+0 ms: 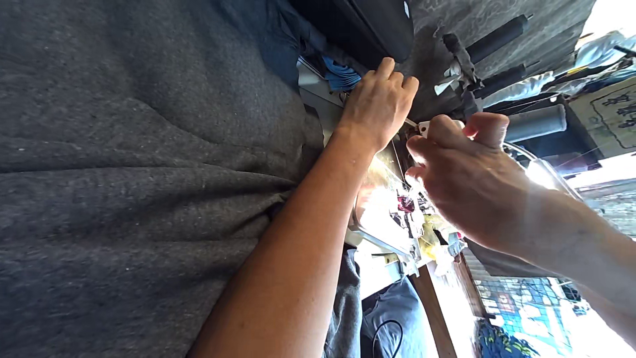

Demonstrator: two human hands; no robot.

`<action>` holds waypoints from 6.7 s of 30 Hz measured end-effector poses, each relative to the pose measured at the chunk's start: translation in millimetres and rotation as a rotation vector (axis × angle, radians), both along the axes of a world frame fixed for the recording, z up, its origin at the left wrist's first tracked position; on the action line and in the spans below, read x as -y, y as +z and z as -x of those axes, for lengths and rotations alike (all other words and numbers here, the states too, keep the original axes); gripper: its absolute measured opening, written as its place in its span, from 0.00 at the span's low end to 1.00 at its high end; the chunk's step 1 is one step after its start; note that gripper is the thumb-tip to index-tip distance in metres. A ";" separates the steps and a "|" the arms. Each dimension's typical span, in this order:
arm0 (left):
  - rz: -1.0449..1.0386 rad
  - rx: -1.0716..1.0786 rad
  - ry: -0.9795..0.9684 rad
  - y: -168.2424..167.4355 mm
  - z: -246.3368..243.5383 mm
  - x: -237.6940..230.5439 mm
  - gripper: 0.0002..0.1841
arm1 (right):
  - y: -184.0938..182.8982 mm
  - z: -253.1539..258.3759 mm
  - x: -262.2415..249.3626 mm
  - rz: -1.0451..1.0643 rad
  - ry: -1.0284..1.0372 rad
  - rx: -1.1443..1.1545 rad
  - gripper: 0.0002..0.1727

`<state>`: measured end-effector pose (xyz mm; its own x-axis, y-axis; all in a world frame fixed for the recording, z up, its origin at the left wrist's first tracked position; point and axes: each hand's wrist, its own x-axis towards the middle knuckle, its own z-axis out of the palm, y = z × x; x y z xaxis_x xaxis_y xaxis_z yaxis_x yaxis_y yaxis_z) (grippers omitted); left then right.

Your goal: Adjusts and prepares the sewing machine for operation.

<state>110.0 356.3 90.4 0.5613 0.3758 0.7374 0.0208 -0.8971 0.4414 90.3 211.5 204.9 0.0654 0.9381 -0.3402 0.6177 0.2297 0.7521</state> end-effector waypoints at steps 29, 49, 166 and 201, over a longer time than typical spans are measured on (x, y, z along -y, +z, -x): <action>-0.034 0.013 0.016 -2.8 -1.3 -0.9 0.09 | 11.0 -16.0 16.3 -0.069 -0.043 -0.071 0.09; -0.067 -0.003 -0.004 -3.9 0.3 -4.0 0.07 | 5.5 -26.3 70.1 -0.369 0.014 -0.160 0.09; -0.021 -0.083 0.005 4.6 2.6 -1.9 0.10 | 3.5 -25.6 58.2 -0.320 0.029 -0.138 0.11; -0.119 0.013 0.028 -6.5 -0.5 -5.1 0.08 | -16.4 -40.2 90.2 -0.651 0.081 -0.284 0.11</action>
